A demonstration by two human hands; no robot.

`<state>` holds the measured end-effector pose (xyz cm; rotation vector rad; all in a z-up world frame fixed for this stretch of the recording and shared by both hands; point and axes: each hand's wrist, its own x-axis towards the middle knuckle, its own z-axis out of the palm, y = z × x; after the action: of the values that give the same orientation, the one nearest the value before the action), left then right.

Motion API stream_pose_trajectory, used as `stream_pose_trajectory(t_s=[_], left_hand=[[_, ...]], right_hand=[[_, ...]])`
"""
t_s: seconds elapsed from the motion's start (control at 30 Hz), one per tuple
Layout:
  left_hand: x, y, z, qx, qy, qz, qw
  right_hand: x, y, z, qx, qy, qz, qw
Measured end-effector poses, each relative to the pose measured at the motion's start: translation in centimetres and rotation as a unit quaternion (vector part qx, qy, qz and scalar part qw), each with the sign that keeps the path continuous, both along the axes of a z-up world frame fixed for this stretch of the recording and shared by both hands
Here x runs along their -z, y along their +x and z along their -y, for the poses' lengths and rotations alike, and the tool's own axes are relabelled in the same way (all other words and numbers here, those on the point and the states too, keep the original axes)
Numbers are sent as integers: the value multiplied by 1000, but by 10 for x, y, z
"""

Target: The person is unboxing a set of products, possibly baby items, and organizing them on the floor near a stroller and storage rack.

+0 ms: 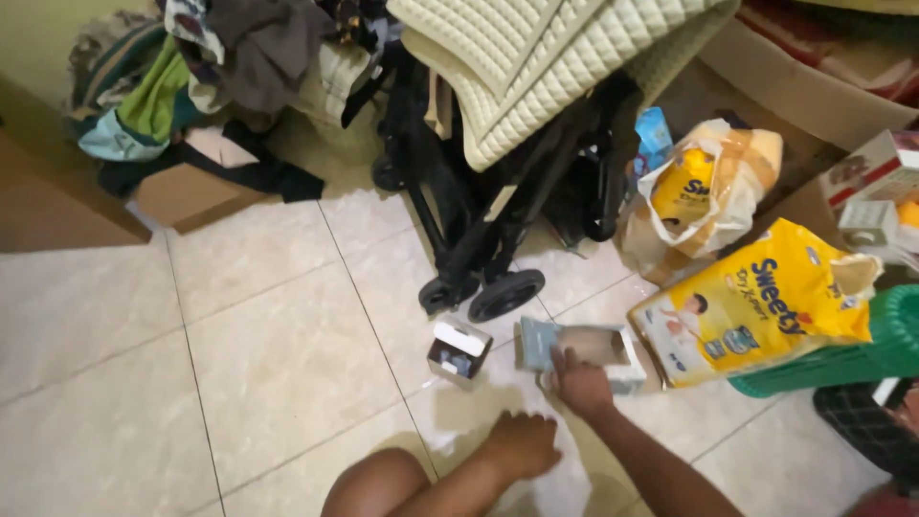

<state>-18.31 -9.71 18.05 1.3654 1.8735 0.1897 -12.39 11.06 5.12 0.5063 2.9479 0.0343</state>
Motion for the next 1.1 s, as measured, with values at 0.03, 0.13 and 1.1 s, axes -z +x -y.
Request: stream_pose_trajectory(t_s=[0.03,0.13,1.1], left_hand=[[0,-1,-3,-26,22,-34,999],[-15,-9,-7,-77,39,-62,994],[-75,-26,3,-459,332,516,642]], right_hand=[[-12,5,-5,-2,0,-27,1000],[-82,11,-23,4,-15,-62,998],[-324,93,-40,-7,-193,-485,853]])
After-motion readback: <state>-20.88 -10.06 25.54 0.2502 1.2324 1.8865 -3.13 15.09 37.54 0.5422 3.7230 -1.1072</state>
